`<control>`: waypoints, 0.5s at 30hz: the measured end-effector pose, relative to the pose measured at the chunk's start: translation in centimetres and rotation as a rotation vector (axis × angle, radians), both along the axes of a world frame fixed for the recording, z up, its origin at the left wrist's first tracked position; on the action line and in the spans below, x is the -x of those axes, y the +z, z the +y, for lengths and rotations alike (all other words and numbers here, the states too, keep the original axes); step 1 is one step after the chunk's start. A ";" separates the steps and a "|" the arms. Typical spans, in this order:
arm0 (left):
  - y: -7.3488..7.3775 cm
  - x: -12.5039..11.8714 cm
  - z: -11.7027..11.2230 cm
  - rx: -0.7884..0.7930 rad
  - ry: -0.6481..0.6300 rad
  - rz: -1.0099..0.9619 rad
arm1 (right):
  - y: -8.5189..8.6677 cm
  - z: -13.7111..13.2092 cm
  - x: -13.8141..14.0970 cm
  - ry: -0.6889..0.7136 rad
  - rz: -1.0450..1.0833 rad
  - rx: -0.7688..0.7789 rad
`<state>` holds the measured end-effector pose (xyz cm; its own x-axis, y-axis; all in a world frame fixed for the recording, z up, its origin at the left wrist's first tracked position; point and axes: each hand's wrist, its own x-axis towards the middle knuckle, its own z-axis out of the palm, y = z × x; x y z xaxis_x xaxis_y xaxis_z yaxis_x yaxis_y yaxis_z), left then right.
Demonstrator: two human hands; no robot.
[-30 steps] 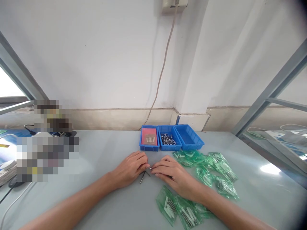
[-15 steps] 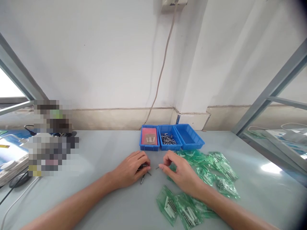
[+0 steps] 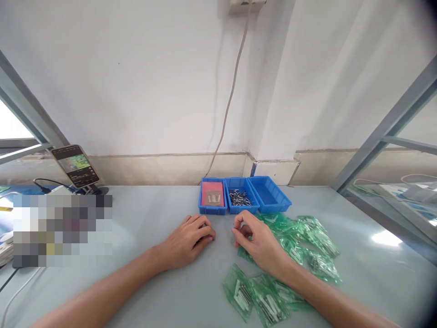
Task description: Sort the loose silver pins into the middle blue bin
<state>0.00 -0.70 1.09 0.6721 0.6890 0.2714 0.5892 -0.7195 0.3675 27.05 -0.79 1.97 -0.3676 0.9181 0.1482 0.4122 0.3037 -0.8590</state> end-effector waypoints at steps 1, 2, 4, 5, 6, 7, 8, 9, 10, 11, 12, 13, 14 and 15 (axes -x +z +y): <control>0.0 0.0 0.0 0.003 0.003 -0.002 | 0.0 0.0 0.0 -0.007 -0.008 -0.004; 0.0 0.0 0.0 0.009 0.006 -0.004 | 0.0 0.0 0.0 -0.015 -0.015 -0.008; -0.1 0.0 0.0 0.024 0.005 -0.007 | -0.2 0.1 -0.1 -0.035 -0.018 -0.019; -0.1 0.0 0.0 0.027 0.001 -0.008 | -0.3 0.2 -0.1 -0.044 -0.015 -0.028; -0.1 0.1 0.0 0.025 -0.003 -0.009 | -0.4 0.3 -0.2 -0.051 -0.010 -0.040; -0.1 0.1 0.0 0.022 -0.003 -0.009 | -0.5 0.3 -0.2 -0.057 -0.006 -0.049; -0.2 0.1 0.1 0.020 0.000 -0.007 | -0.6 0.4 -0.2 -0.064 -0.003 -0.058; -0.2 0.1 0.1 0.019 0.004 -0.006 | -0.6 0.4 -0.2 -0.071 0.002 -0.066; -0.2 0.1 0.1 0.020 0.011 -0.006 | -0.6 0.5 -0.2 -0.080 0.008 -0.071; -0.3 0.1 0.1 0.022 0.015 -0.008 | -0.6 0.5 -0.2 -0.088 0.013 -0.072; -0.3 0.1 0.2 0.024 0.019 -0.010 | -0.5 0.5 -0.2 -0.096 0.017 -0.071; -0.4 0.1 0.2 0.024 0.023 -0.011 | -0.3 0.5 -0.2 -0.105 0.020 -0.068; -0.4 0.0 0.2 0.021 0.029 -0.012 | -0.2 0.5 -0.2 -0.113 0.021 -0.066; -0.5 0.0 0.2 0.017 0.037 -0.012 | -0.2 0.6 -0.2 -0.123 0.024 -0.063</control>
<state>-0.03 -0.49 0.59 0.6426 0.7178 0.2680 0.6107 -0.6910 0.3867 27.23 -0.22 1.81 -0.2486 0.9446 0.2143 0.4295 0.3058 -0.8497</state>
